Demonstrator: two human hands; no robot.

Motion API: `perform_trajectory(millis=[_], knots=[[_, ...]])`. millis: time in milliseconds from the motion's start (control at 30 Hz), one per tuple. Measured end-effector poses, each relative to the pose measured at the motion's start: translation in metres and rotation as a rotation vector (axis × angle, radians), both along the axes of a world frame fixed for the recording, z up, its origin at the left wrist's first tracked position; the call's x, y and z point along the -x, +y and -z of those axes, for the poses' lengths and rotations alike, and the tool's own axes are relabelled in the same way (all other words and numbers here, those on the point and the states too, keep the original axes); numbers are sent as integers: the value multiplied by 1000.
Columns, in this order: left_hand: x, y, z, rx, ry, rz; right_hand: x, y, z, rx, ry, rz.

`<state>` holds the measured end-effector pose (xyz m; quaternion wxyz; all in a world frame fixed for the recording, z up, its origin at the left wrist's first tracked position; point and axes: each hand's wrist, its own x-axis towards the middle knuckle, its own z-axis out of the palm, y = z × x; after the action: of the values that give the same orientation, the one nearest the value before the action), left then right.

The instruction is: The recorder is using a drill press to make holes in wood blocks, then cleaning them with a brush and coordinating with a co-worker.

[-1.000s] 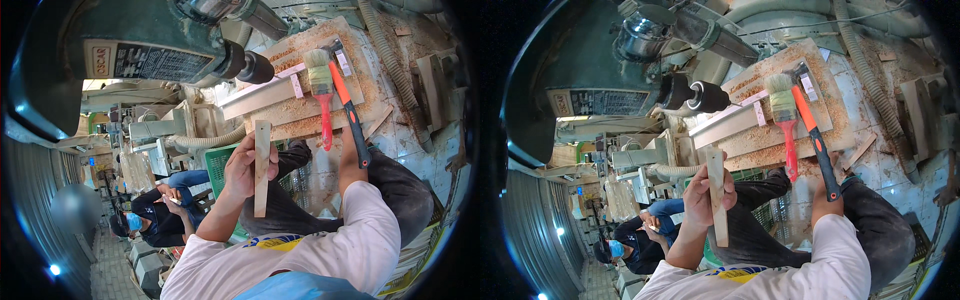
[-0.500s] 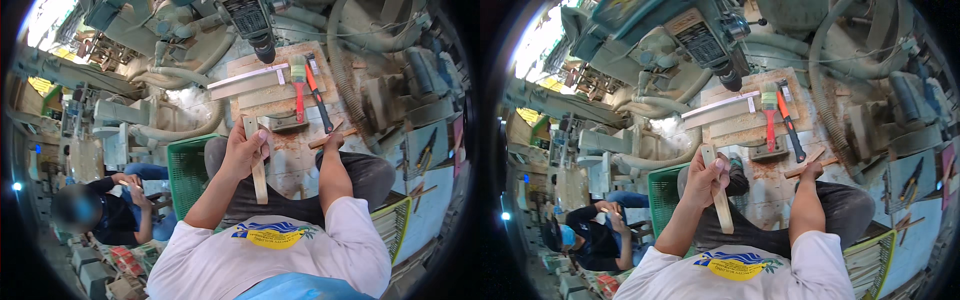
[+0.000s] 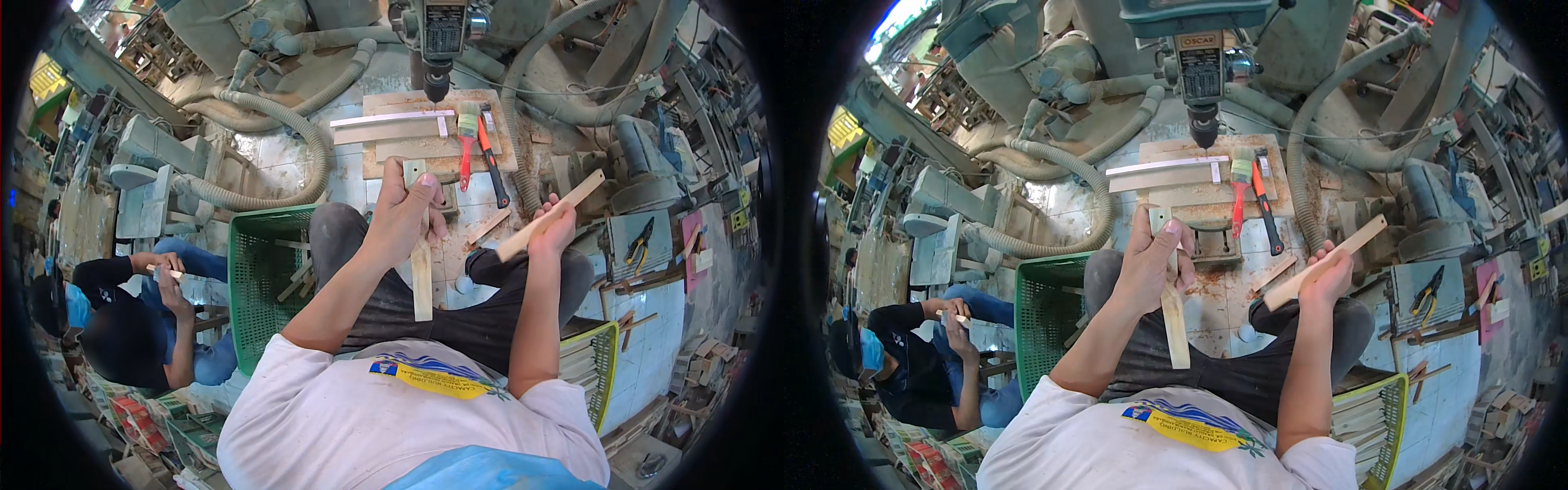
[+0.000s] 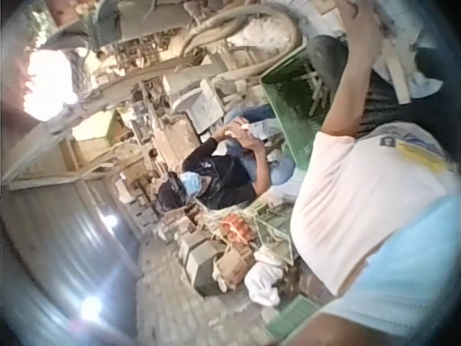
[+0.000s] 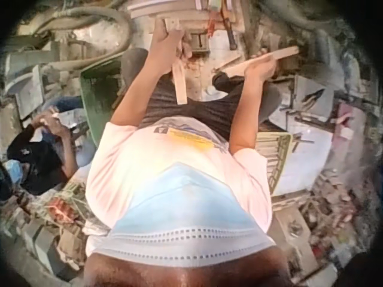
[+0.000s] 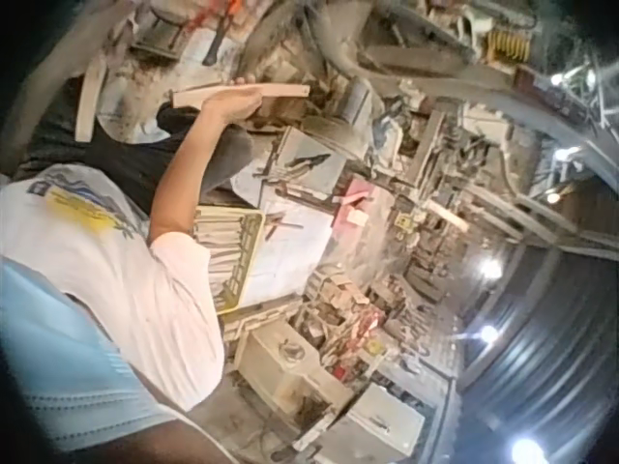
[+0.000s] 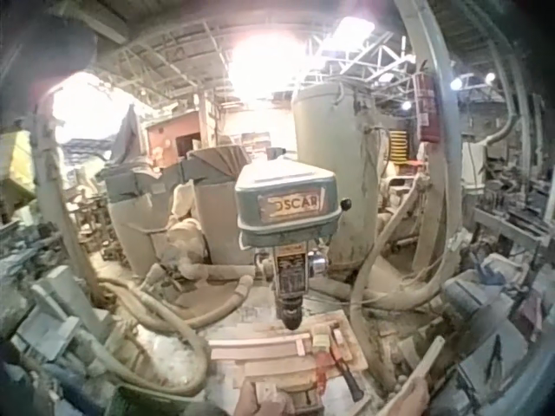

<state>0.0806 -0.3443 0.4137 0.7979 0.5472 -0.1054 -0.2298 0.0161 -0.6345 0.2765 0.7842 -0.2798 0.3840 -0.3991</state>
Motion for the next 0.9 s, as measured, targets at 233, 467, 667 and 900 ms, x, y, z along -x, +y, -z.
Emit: perform_trajectory(millis=[233, 467, 667, 900], knots=[[-10, 8, 11, 124, -62, -8, 66, 100, -75, 628, 52, -705], [-1, -20, 16, 247, -86, -95, 67, 155, -74, 713, -44, -899], [0, -26, 16, 232, -90, -85, 61, 148, -81, 685, 11, -1004], [1, -31, 13, 165, -150, -87, 62, 141, -87, 668, 37, -1046]])
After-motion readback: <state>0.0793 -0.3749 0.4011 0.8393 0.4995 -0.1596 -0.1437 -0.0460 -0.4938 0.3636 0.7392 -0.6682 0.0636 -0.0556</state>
